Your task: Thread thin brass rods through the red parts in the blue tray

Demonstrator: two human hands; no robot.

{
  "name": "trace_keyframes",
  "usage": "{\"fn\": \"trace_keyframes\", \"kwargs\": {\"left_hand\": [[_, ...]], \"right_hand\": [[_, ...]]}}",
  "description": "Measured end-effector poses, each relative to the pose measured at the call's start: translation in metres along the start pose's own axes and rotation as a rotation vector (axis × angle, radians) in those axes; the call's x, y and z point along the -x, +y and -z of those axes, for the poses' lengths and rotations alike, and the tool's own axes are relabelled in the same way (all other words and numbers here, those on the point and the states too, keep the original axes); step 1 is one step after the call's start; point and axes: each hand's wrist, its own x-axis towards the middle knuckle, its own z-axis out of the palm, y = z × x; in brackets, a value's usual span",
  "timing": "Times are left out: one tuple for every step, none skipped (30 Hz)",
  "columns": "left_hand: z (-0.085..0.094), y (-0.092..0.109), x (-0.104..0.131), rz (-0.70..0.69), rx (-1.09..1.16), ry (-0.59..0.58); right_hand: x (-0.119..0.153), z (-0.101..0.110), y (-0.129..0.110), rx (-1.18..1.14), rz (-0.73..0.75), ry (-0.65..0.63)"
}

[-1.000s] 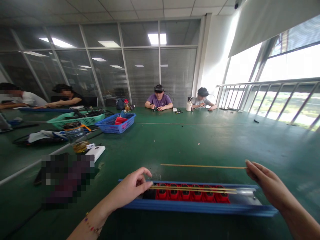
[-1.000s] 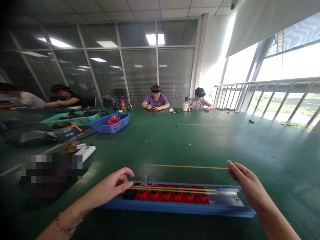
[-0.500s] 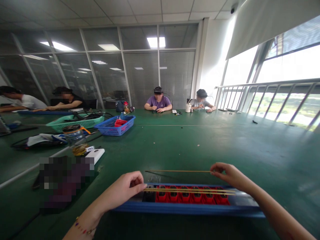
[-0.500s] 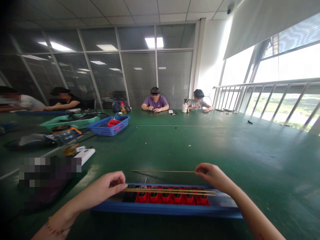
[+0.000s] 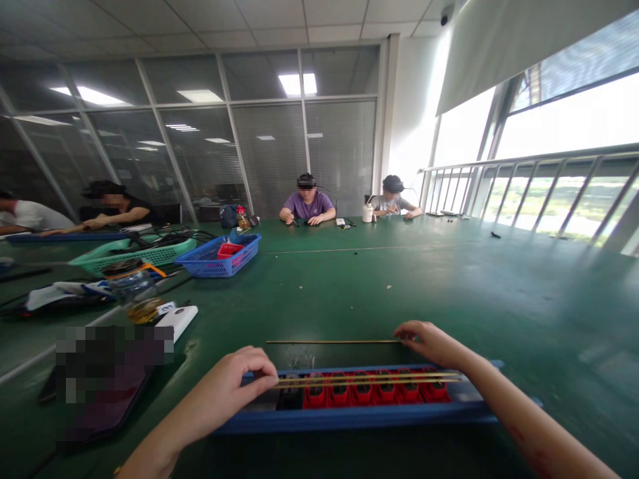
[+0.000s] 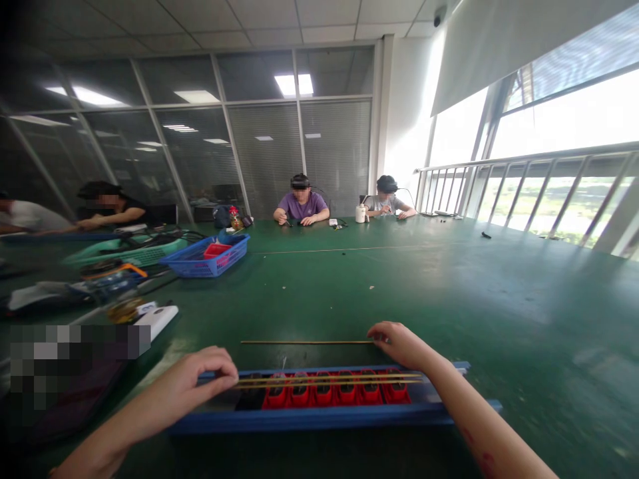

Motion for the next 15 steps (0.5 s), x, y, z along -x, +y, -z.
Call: {"fn": "trace_keyframes", "kwargs": {"left_hand": [[0.001, 0.0, 0.0, 0.001, 0.021, 0.029], [0.002, -0.001, -0.001, 0.008, 0.062, 0.055], [0.002, -0.002, -0.003, 0.025, 0.123, 0.091], [0.003, -0.004, -0.004, 0.052, 0.198, 0.144], [0.004, -0.006, -0.007, 0.086, 0.281, 0.212], [0.005, -0.009, -0.009, 0.121, 0.369, 0.287], [0.007, -0.013, -0.012, 0.152, 0.459, 0.363], [0.008, -0.017, -0.015, 0.178, 0.55, 0.428], [0.01, -0.022, -0.018, 0.193, 0.64, 0.475], [0.012, -0.026, -0.02, 0.201, 0.724, 0.501], [0.015, -0.03, -0.022, 0.209, 0.796, 0.518], [0.017, -0.034, -0.023, 0.221, 0.848, 0.533], [0.018, -0.037, -0.025, 0.235, 0.876, 0.547], [0.019, -0.04, -0.026, 0.252, 0.885, 0.553], [0.019, -0.043, -0.026, 0.27, 0.884, 0.552]], "right_hand": [[0.0, 0.0, 0.0, 0.005, -0.005, -0.007], [0.001, 0.0, 0.0, 0.01, -0.012, -0.01], [0.001, 0.001, -0.001, 0.012, -0.019, -0.01], [0.001, 0.001, -0.002, 0.012, -0.024, -0.006], [0.002, 0.002, -0.004, 0.01, -0.03, 0.001], [0.003, 0.003, -0.006, 0.006, -0.036, 0.011], [0.003, 0.004, -0.007, 0.0, -0.043, 0.022], [0.004, 0.006, -0.009, -0.01, -0.047, 0.035], [0.006, 0.008, -0.01, -0.024, -0.05, 0.049], [0.007, 0.01, -0.012, -0.042, -0.053, 0.067], [0.01, 0.013, -0.013, -0.065, -0.057, 0.088], [0.012, 0.017, -0.014, -0.09, -0.063, 0.107], [0.015, 0.022, -0.014, -0.115, -0.074, 0.122], [0.019, 0.027, -0.015, -0.141, -0.091, 0.129], [0.023, 0.032, -0.016, -0.168, -0.11, 0.125]]}}
